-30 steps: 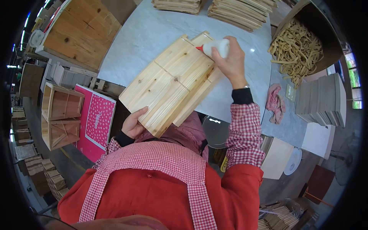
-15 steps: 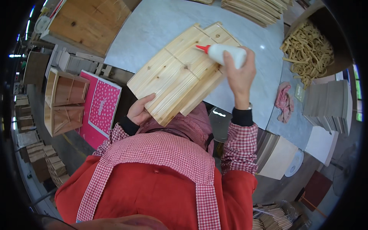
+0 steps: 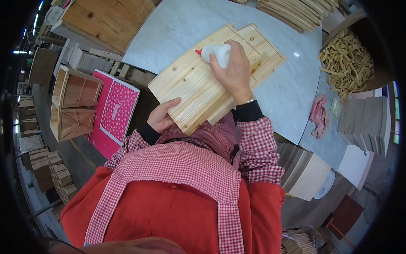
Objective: Assembling wooden boxes by applying glue to wood panels and fitting them together at a workbench.
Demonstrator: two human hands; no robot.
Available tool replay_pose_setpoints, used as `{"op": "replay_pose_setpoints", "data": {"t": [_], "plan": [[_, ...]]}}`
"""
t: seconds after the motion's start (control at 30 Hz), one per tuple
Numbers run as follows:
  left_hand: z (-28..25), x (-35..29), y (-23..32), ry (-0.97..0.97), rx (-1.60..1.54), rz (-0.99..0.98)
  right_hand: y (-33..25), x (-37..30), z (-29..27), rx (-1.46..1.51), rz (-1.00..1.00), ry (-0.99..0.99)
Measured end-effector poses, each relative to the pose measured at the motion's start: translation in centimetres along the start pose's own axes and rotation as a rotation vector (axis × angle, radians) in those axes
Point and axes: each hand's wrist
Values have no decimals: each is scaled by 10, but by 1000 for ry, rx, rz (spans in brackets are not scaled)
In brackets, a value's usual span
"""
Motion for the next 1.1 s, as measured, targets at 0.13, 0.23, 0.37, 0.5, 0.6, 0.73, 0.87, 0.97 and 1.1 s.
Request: {"op": "replay_pose_setpoints", "data": {"t": [0.13,0.23,0.37,0.5,0.6,0.73,0.87,0.97,1.1], "plan": [[-1,1,0,-22,-15,0,-4,-17,-38,-101,-68,-1],[-3,2,0,-42,-20,11,-6,-42,-73,-163,-43,4],[-4,2,0,-70,-2,40,-6,-71,-108,-178,28,30],[-5,2,0,-65,-13,21,6,-93,-127,-124,206,61],[-5,2,0,-67,-6,32,23,-100,-134,-62,220,145],[-7,4,1,-62,16,15,43,-108,-139,352,533,265],[-10,5,2,-77,56,2,70,-92,-128,526,560,465],[-10,6,3,-73,62,3,96,-70,-118,551,593,537],[-9,5,3,-36,42,-14,117,-46,-109,495,582,607]]}}
Point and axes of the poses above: each hand's wrist, its own x-axis towards the middle knuckle, its own z-axis out of the palm, y = z × x, and after that the axes turned 15 degrees about z, right-handed
